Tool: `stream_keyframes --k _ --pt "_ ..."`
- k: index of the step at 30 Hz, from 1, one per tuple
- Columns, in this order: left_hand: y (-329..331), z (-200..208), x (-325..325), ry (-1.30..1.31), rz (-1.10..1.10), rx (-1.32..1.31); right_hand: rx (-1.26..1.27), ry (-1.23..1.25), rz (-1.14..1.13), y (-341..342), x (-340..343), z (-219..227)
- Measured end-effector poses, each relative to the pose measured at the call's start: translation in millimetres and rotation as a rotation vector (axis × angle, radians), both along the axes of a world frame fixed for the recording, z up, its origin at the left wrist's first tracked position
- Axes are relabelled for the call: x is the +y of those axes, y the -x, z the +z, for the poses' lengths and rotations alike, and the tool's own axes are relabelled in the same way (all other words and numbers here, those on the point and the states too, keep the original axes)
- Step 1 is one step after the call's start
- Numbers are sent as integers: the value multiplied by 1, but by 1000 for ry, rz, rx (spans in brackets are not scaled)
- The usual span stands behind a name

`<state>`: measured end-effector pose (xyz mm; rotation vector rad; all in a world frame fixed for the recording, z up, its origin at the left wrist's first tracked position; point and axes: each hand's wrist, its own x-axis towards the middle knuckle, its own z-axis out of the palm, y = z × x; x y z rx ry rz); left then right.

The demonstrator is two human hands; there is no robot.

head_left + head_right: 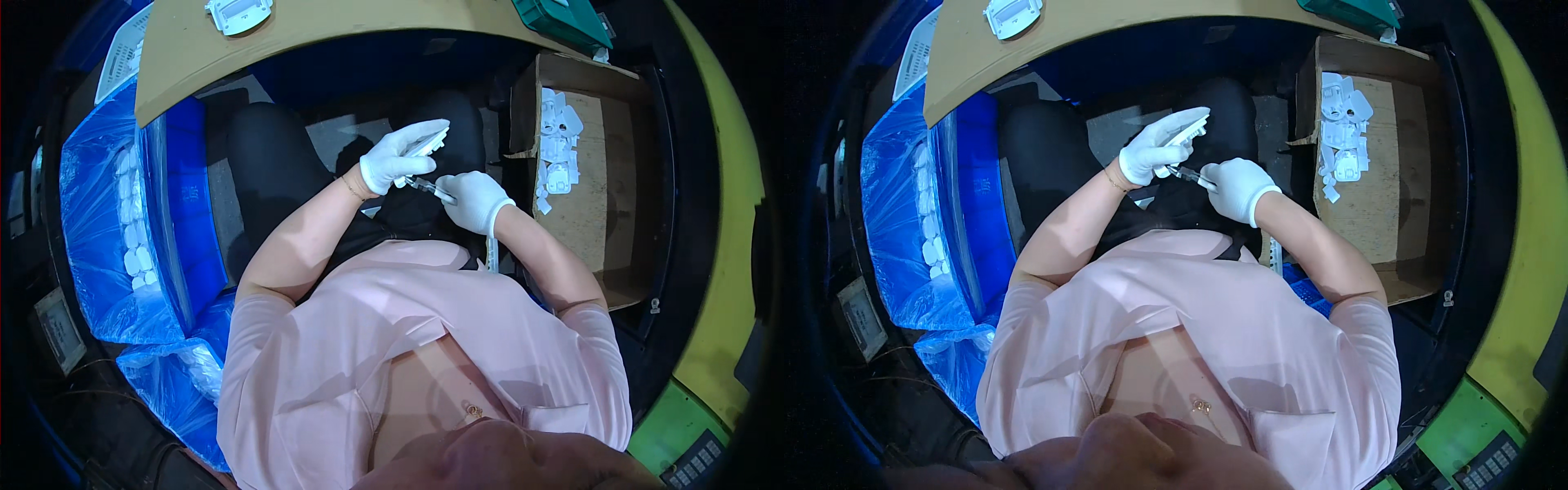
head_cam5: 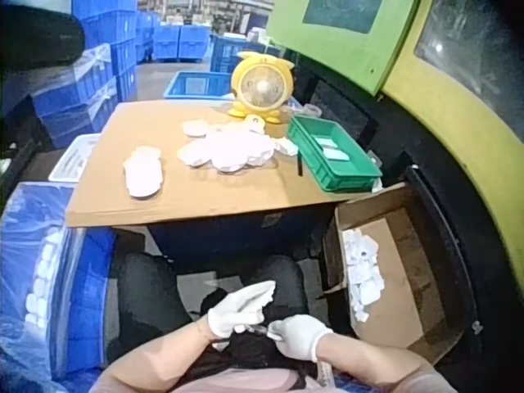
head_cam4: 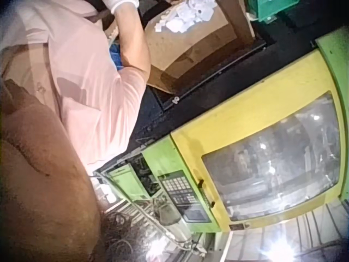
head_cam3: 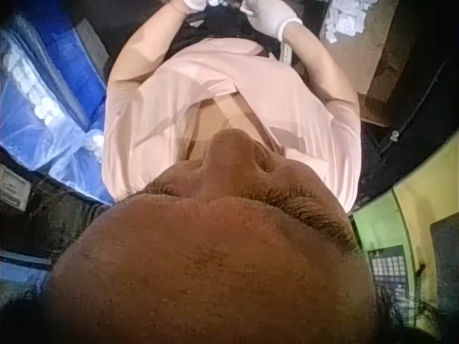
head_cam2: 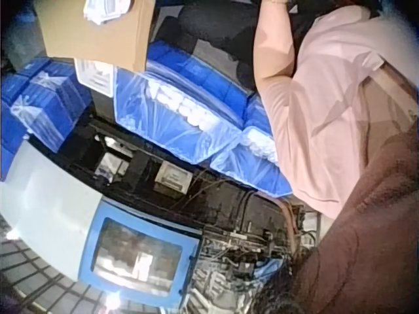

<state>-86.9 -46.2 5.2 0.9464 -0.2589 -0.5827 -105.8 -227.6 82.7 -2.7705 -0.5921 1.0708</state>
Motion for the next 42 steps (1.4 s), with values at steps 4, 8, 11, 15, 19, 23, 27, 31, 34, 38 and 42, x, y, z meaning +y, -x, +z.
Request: stream_keyframes --k 4,8,11,15,19,23,27,31,34,38,42 --pt "-12 4 9 74 39 5 -44 -292 -66 -1 -17 -6" --pt "-20 1 17 127 48 0 -87 -339 -85 8 -24 -8" --pt "-19 -3 16 176 39 -25 -160 -349 -128 14 -23 -8" --pt "-18 -2 16 258 17 -26 -201 -367 -98 17 -23 -10" --pt "-18 -2 16 177 20 -44 -235 -364 -92 24 -23 -8" --pt "-17 0 16 147 26 -49 -203 -336 -113 26 -21 -2" --pt "-17 -2 15 134 19 -49 -203 -341 -95 26 -21 -1" --pt "-17 -4 14 126 -1 -53 -222 -312 -115 28 -21 -2" --pt "-15 5 14 67 10 -63 -236 -262 -131 27 -17 -1" --pt "-13 8 15 63 -46 -35 -236 -192 -115 23 -6 4" --pt "-12 9 14 39 -47 -45 -215 -137 -82 18 -1 7"
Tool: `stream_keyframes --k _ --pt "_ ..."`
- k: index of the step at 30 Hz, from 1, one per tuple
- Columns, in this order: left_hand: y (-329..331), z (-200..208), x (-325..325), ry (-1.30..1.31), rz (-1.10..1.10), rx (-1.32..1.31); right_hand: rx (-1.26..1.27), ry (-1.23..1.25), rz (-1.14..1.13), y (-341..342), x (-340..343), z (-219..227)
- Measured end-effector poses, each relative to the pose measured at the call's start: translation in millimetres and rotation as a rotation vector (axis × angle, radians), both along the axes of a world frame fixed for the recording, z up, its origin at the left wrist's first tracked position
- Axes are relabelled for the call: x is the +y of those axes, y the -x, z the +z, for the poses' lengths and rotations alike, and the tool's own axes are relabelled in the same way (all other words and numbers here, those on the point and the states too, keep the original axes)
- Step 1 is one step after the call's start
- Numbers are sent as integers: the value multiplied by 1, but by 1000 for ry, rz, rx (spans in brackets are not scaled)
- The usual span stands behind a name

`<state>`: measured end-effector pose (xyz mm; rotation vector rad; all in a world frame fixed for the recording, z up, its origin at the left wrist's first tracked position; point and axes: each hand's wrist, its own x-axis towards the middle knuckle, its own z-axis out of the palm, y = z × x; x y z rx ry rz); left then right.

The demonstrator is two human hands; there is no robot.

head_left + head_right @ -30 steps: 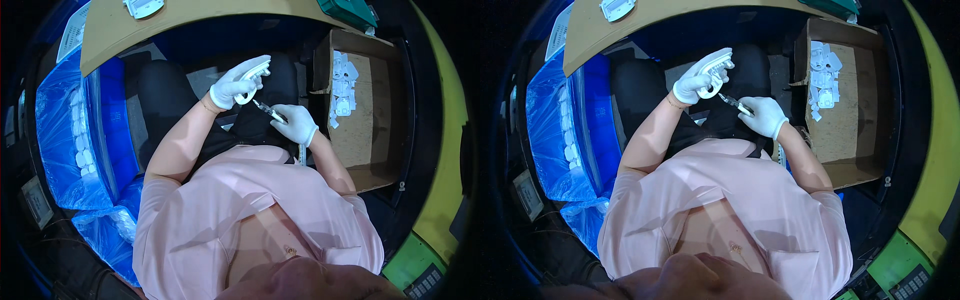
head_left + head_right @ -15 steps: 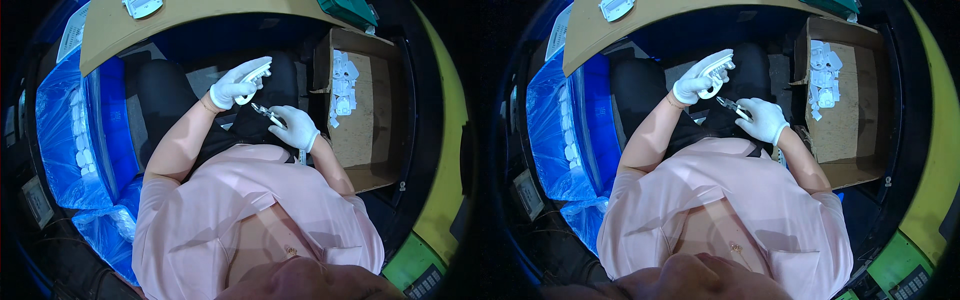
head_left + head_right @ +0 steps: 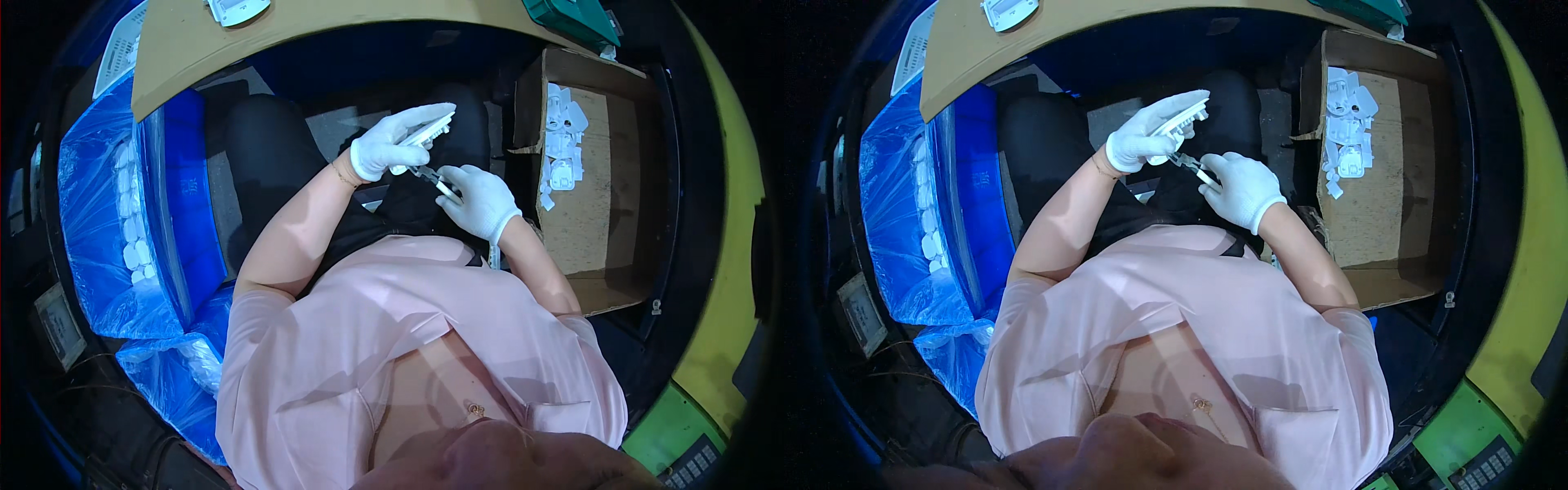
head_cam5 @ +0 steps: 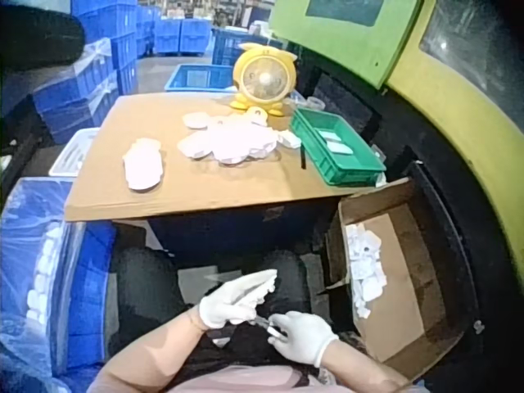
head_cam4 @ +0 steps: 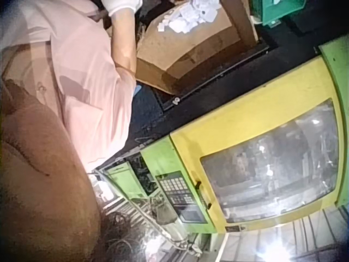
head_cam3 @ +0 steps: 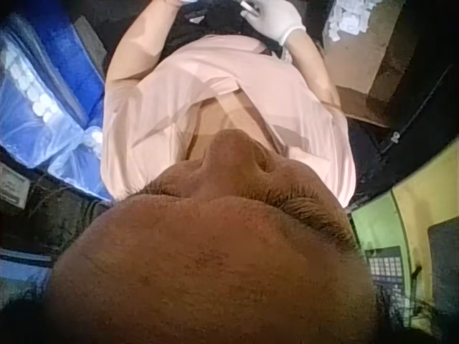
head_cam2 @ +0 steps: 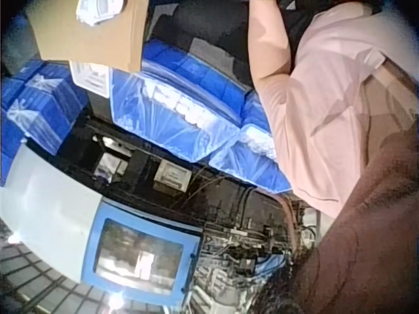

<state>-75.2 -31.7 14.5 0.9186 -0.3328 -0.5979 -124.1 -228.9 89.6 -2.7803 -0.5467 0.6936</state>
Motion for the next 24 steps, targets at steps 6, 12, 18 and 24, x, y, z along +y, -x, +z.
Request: stream_keyframes --k 6,12,18,24 --pt "2 -3 -5 -32 -16 -84 21 79 42 -3 4 7" --pt "1 -5 -6 -19 6 -122 42 99 47 -4 5 11" --pt "1 -5 -6 -40 -18 -126 68 145 39 -4 8 11" --pt "3 -13 -8 -78 -26 -140 160 231 10 -6 15 10"
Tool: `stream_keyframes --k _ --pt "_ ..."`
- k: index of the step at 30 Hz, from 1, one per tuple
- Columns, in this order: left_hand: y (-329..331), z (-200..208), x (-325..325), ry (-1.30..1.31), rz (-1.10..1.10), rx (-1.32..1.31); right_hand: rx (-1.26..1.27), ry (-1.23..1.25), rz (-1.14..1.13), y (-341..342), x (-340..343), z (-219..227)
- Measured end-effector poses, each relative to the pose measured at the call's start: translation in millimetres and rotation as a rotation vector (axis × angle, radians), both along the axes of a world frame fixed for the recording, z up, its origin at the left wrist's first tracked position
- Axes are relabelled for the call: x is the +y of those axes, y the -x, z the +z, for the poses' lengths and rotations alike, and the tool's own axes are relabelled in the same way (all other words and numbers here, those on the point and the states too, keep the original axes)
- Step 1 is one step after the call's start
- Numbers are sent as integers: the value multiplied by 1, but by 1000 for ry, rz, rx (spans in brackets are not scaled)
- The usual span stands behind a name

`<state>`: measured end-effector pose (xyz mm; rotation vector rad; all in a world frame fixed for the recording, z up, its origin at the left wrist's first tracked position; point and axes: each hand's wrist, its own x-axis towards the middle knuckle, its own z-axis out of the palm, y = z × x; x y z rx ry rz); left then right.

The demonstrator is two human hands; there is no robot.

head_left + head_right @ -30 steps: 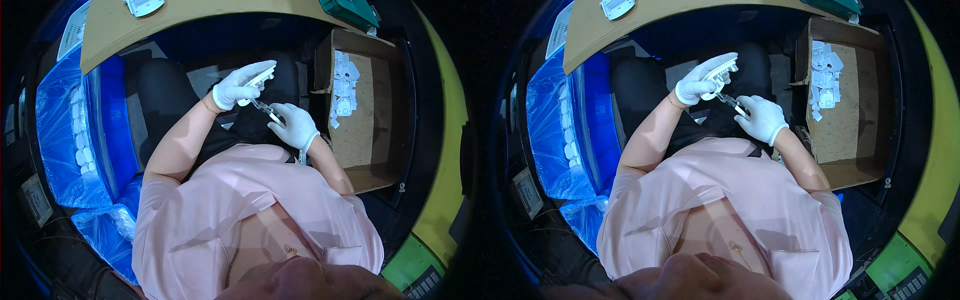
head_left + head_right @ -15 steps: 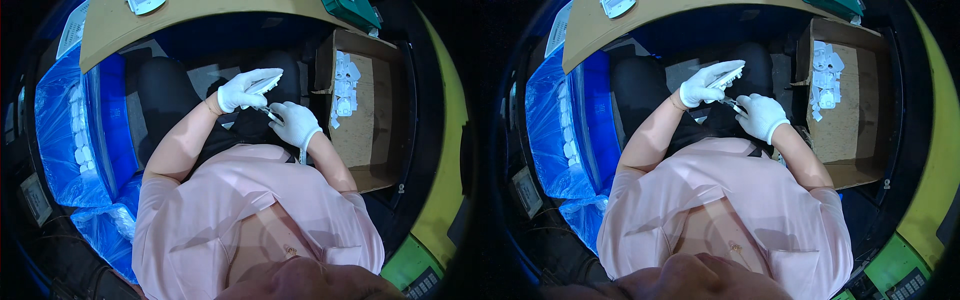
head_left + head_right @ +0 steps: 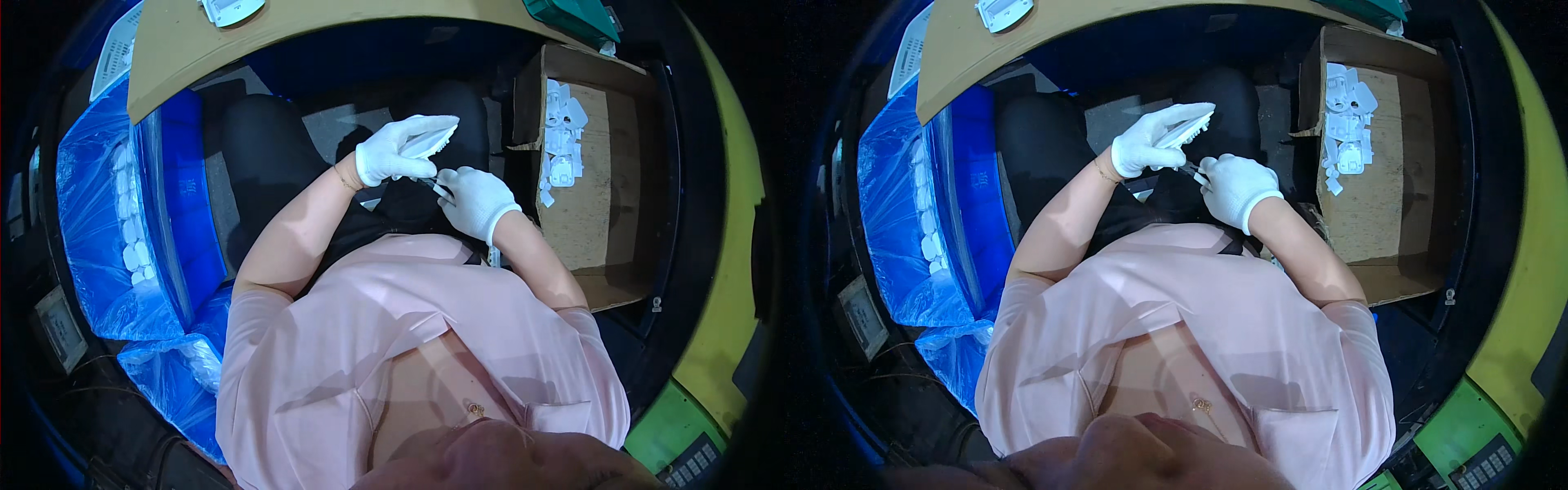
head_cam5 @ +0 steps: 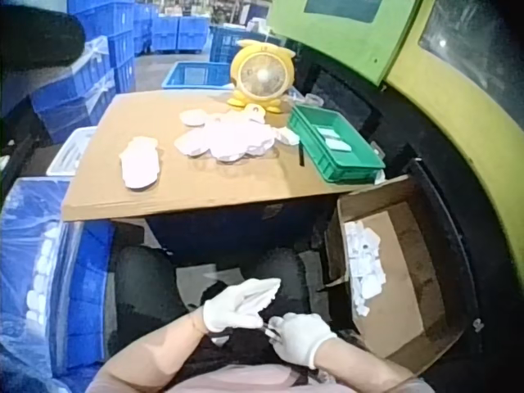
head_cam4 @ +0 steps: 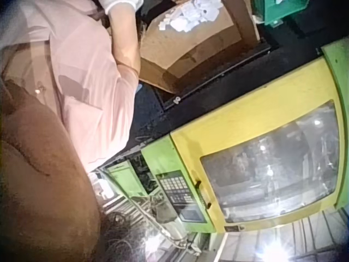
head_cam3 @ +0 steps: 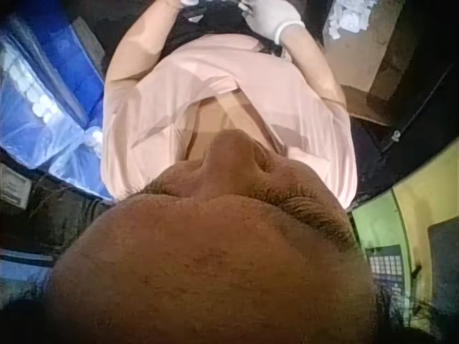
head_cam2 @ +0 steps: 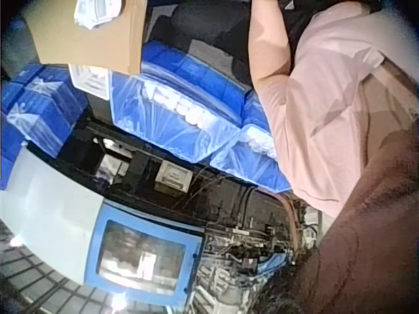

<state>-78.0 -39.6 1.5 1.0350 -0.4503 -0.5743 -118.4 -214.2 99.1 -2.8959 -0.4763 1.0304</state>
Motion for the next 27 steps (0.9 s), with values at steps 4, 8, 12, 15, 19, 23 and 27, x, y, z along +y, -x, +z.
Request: stream_keyframes --k 4,8,12,15,19,23,27 --pt "2 2 0 -33 -4 57 29 6 12 -2 -1 -3" --pt "3 -3 -3 -25 6 13 21 -5 52 -4 -5 -12" --pt "5 -2 -4 -6 26 70 36 11 76 -6 -4 -13" --pt "3 3 -2 -20 32 83 81 -2 38 -11 -1 -7" --pt "-5 7 7 100 92 170 63 -317 -55 -14 -19 -15" --pt "-14 -1 14 303 127 175 22 -405 -64 -12 -33 -26" --pt "-13 -1 14 332 132 175 0 -392 -89 -7 -31 -25"
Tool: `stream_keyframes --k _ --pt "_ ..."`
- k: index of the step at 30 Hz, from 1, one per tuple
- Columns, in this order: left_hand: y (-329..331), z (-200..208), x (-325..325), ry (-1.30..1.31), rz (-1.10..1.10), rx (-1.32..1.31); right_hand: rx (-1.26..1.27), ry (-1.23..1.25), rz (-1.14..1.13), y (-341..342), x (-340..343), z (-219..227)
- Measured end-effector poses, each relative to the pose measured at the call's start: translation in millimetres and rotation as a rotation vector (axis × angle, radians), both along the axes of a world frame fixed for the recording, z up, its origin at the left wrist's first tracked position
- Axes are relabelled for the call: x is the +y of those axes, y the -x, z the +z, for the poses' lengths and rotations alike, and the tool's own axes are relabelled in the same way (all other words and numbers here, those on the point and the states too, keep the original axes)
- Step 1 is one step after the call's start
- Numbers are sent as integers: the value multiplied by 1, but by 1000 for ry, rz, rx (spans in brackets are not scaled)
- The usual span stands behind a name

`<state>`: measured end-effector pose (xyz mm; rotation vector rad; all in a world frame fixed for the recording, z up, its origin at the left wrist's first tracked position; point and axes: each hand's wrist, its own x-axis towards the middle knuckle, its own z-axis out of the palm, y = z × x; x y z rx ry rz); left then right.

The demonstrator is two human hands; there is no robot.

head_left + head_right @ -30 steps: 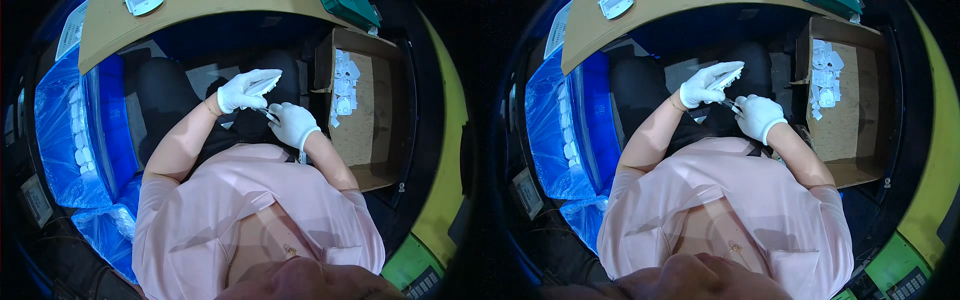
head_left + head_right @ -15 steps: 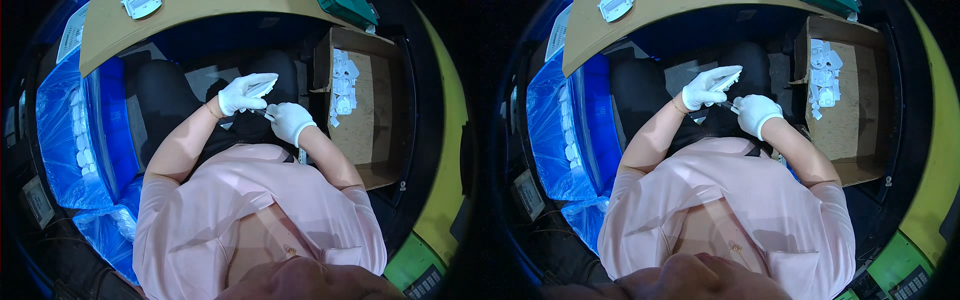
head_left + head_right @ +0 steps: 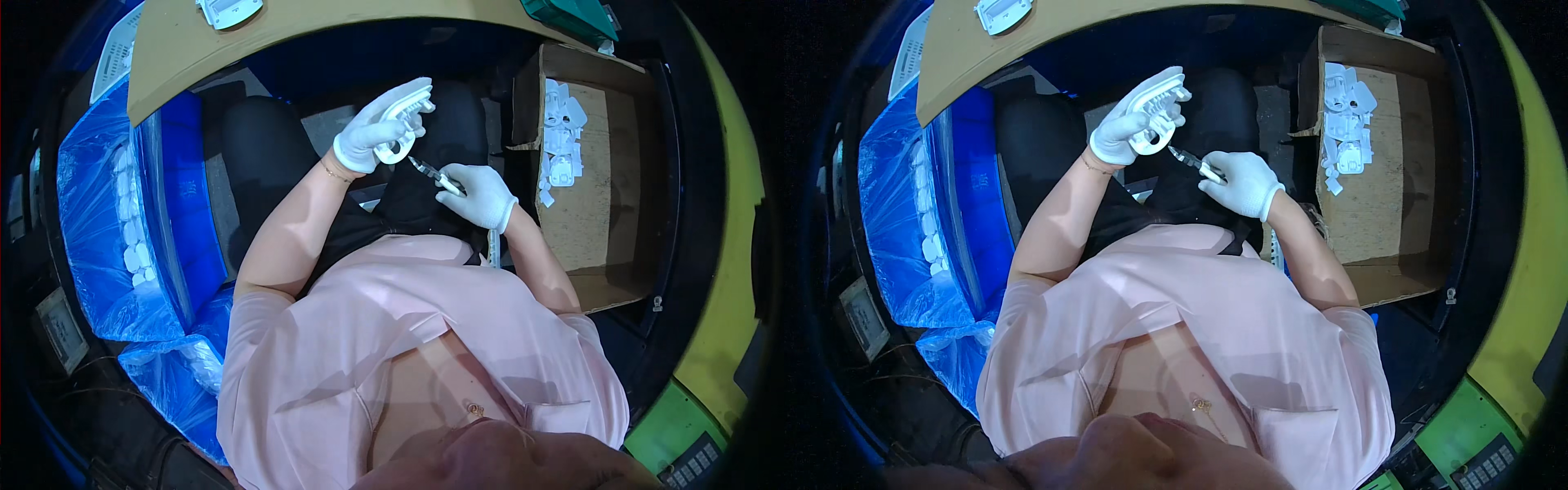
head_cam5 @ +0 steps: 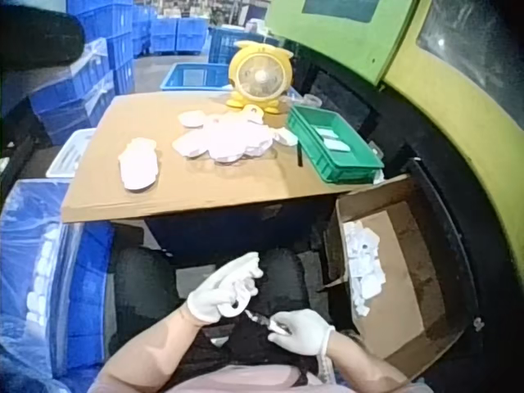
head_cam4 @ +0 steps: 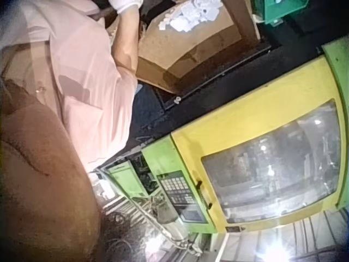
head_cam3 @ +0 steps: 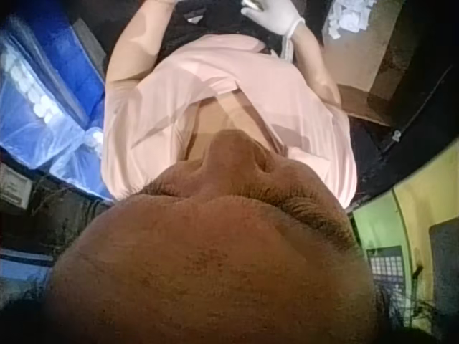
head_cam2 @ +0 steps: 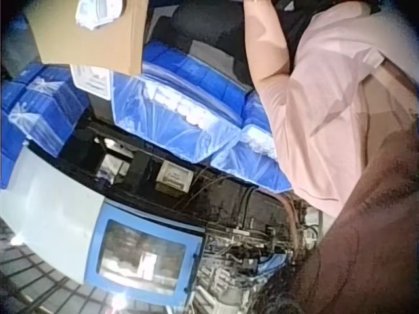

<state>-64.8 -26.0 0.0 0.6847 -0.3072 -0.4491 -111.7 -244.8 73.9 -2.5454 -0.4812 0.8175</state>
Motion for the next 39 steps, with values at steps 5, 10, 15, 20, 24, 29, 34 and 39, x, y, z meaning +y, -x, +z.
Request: stream_keyframes --k 5,10,15,20,24,29,34,39 --pt "2 4 -1 39 5 23 -40 13 2 3 1 3" --pt "2 2 -1 76 -6 36 -40 -3 -10 6 -1 1" --pt "1 -1 -2 88 -9 52 -24 -61 -95 15 1 11" --pt "-2 -4 -3 248 -53 109 -113 -134 -76 26 2 14" --pt "-1 -6 -4 348 -77 181 -145 -75 -34 25 6 21" --pt "0 -11 -3 279 -72 206 17 96 35 17 14 33" --pt "1 -7 -3 240 -54 186 69 85 44 15 14 31" --pt "1 -7 -3 236 -50 184 21 -71 10 17 11 25"
